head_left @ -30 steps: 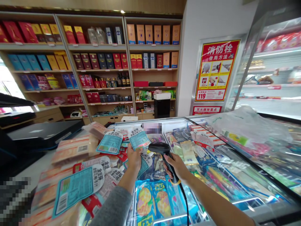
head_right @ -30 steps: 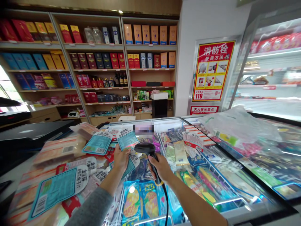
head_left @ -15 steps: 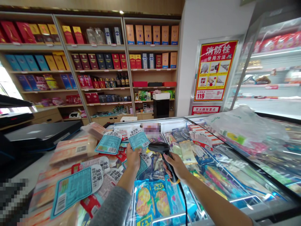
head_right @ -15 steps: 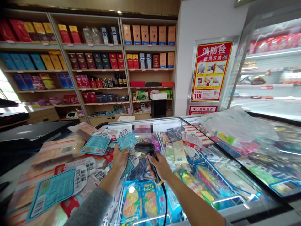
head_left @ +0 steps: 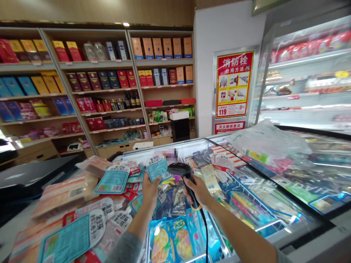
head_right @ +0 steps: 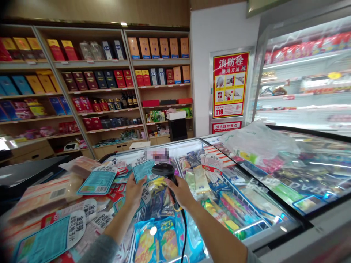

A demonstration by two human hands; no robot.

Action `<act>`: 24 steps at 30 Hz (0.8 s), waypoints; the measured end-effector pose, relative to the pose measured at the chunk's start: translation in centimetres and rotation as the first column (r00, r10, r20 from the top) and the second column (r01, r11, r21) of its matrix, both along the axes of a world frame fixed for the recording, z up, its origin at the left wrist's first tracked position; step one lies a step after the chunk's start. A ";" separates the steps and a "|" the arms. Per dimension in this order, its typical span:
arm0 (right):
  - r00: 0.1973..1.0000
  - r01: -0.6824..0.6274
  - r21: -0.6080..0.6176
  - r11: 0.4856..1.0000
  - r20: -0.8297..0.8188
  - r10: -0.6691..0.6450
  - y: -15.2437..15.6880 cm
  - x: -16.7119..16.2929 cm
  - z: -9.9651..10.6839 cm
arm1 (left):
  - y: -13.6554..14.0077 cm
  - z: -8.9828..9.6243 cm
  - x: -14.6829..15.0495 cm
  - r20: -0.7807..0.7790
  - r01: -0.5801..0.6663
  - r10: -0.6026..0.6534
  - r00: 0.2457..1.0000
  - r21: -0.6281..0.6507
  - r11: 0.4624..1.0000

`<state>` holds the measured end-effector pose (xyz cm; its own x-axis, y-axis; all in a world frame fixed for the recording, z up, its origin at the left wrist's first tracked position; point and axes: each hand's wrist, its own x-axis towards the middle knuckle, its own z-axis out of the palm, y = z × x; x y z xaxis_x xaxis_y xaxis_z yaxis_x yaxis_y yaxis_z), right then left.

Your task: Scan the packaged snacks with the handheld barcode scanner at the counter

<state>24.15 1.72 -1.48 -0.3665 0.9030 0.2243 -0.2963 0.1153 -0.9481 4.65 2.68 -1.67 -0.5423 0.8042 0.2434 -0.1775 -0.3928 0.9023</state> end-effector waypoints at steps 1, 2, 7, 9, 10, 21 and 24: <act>0.999 0.040 0.008 0.999 -0.033 -0.040 0.5 0.7 0.3 | 0.4 0.4 1.1 0.017 0.054 -0.054 0.998 -0.009 0.998; 0.994 0.085 0.015 0.996 -0.063 -0.084 1.1 1.6 0.6 | 0.9 0.8 2.3 0.041 0.113 -0.112 0.993 -0.020 0.993; 0.913 0.390 -0.012 0.921 -0.128 -0.388 4.6 8.0 0.8 | 4.6 1.9 10.2 0.140 0.371 -0.359 0.923 -0.069 0.926; 0.873 0.469 -0.033 0.882 -0.130 -0.469 6.0 11.0 0.2 | 6.5 1.7 13.5 0.177 0.448 -0.429 0.886 -0.082 0.890; 0.860 0.495 -0.043 0.868 -0.123 -0.496 6.7 12.3 -0.1 | 7.5 1.4 15.1 0.185 0.477 -0.455 0.871 -0.096 0.874; 0.735 0.678 0.002 0.735 0.029 -0.678 9.3 16.3 -1.4 | 12.5 0.8 22.6 -0.697 0.093 -0.355 0.623 -0.384 0.919; 0.776 0.625 0.049 0.779 0.069 -0.627 9.0 15.8 -1.5 | 11.7 1.7 21.3 -0.855 0.001 -0.283 0.435 -0.314 0.949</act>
<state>39.97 10.74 -2.97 0.2607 0.9344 0.2427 -0.0780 0.2709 -0.9594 25.95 14.38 0.03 -0.0156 0.9500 0.3117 0.7347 -0.2005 0.6480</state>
